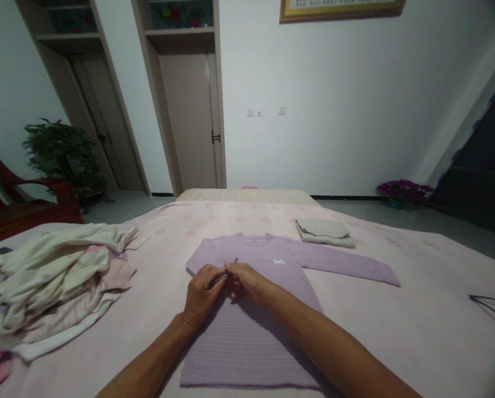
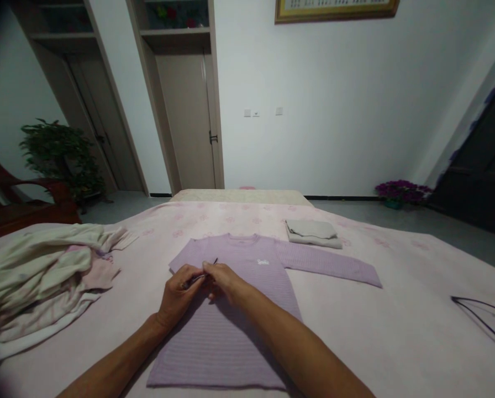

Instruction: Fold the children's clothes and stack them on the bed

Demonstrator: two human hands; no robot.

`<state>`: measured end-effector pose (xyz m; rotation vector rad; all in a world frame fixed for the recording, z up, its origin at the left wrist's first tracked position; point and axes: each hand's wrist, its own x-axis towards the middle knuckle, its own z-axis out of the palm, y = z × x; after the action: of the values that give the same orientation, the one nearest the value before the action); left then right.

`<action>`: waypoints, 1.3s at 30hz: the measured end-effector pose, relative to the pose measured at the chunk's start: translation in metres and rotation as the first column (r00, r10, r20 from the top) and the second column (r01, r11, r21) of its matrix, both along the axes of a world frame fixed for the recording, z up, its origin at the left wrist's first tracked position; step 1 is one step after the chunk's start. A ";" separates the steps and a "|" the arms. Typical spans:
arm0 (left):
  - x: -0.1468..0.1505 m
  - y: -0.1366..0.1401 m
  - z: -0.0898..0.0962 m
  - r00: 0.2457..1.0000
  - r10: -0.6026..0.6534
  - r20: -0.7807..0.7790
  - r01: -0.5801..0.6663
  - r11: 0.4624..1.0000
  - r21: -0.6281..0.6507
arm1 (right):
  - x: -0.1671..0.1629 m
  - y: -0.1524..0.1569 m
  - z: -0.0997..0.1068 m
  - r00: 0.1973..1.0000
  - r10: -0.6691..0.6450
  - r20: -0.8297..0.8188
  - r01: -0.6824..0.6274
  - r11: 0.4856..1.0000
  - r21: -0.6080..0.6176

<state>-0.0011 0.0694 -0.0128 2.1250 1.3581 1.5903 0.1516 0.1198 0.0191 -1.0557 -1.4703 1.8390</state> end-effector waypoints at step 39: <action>0.040 -0.065 0.046 0.951 -0.222 -0.217 0.009 0.718 -0.696 | 0.127 0.079 0.103 0.812 -0.552 -0.189 0.584 0.760 0.286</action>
<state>0.0391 0.0048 0.0328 1.9228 1.5341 0.5596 0.2790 0.1990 0.1226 -1.0756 -1.1693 1.1421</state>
